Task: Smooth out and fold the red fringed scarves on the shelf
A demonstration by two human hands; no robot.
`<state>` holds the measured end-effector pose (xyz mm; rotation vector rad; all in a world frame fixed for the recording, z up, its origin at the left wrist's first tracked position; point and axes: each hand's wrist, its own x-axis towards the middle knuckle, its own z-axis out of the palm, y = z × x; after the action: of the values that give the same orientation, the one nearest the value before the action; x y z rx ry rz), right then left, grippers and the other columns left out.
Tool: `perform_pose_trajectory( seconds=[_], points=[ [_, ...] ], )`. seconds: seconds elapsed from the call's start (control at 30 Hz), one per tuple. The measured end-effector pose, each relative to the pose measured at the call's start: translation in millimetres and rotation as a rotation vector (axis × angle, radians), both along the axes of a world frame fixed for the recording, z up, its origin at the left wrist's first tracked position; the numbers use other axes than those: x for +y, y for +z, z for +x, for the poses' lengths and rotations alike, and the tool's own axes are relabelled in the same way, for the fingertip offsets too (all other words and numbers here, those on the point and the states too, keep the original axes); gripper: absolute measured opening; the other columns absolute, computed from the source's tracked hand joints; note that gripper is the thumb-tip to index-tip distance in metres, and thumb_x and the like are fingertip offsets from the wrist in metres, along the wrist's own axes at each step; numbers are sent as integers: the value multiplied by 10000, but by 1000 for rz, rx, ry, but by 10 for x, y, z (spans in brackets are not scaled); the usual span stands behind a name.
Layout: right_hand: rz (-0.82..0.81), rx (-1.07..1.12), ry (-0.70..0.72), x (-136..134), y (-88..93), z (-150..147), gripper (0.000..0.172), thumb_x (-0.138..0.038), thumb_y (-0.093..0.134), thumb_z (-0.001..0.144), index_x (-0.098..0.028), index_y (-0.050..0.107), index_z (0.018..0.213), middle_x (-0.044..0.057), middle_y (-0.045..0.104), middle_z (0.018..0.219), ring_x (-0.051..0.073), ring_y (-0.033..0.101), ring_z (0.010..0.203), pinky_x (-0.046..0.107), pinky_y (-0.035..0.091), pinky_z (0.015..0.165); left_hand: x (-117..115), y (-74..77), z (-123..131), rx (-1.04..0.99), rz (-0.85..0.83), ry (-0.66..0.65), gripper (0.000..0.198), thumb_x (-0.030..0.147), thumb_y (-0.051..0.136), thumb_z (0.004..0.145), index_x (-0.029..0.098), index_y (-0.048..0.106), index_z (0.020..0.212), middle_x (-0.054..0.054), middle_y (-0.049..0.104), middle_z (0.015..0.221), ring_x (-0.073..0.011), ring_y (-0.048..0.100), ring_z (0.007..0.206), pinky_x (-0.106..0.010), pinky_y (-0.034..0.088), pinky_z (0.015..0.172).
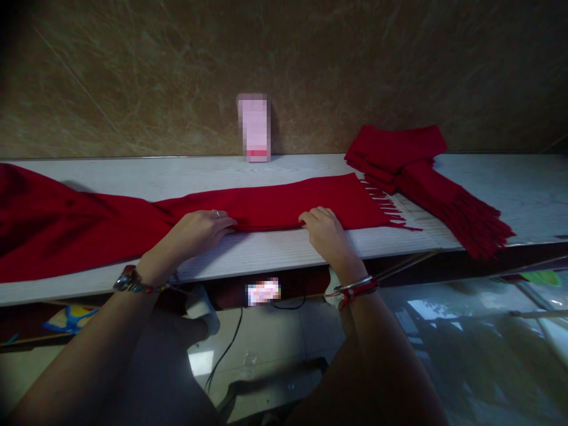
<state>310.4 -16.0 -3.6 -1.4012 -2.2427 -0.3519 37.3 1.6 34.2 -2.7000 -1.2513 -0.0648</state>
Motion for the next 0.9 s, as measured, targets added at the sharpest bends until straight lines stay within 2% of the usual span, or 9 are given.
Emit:
perform_pose_trajectory(
  seconds=[0.1, 0.17, 0.43, 0.6, 0.9],
  points=[
    [-24, 0, 21, -1, 1, 5, 259, -41, 434, 840, -184, 647, 803, 60, 648, 735, 204, 549, 756, 325, 398, 744, -27, -13, 43, -54, 75, -61, 235, 245, 523, 891, 142, 664, 1048, -105, 686, 991, -183, 637, 823, -266, 466, 649],
    [-34, -15, 19, -7, 6, 12, 246, -45, 444, 840, -177, 648, 805, 65, 649, 737, 206, 547, 763, 325, 394, 746, -42, -24, 83, -43, 109, -90, 235, 220, 515, 893, 146, 660, 1062, -103, 679, 1013, -183, 636, 827, -263, 466, 637],
    [-97, -122, 20, -40, 35, 46, 235, -82, 451, 865, -181, 663, 843, 65, 666, 798, 205, 554, 799, 325, 385, 741, -5, -81, 108, 22, 119, -142, 257, 135, 453, 893, 170, 691, 982, -62, 696, 842, -169, 630, 708, -259, 431, 559],
    [-138, -111, 35, -40, 5, 62, 261, -64, 438, 861, -178, 673, 852, 73, 658, 867, 197, 563, 834, 317, 402, 741, 9, -104, 78, 15, 116, -162, 288, 117, 434, 887, 180, 689, 1006, -62, 701, 834, -164, 631, 711, -258, 434, 573],
    [-182, -62, -1, -6, 18, 66, 222, -107, 473, 871, -181, 681, 892, 67, 660, 835, 194, 576, 817, 323, 393, 761, 29, -73, 63, -37, 51, -154, 289, 124, 425, 875, 178, 694, 965, -69, 705, 833, -155, 626, 718, -263, 441, 618]
  ],
)
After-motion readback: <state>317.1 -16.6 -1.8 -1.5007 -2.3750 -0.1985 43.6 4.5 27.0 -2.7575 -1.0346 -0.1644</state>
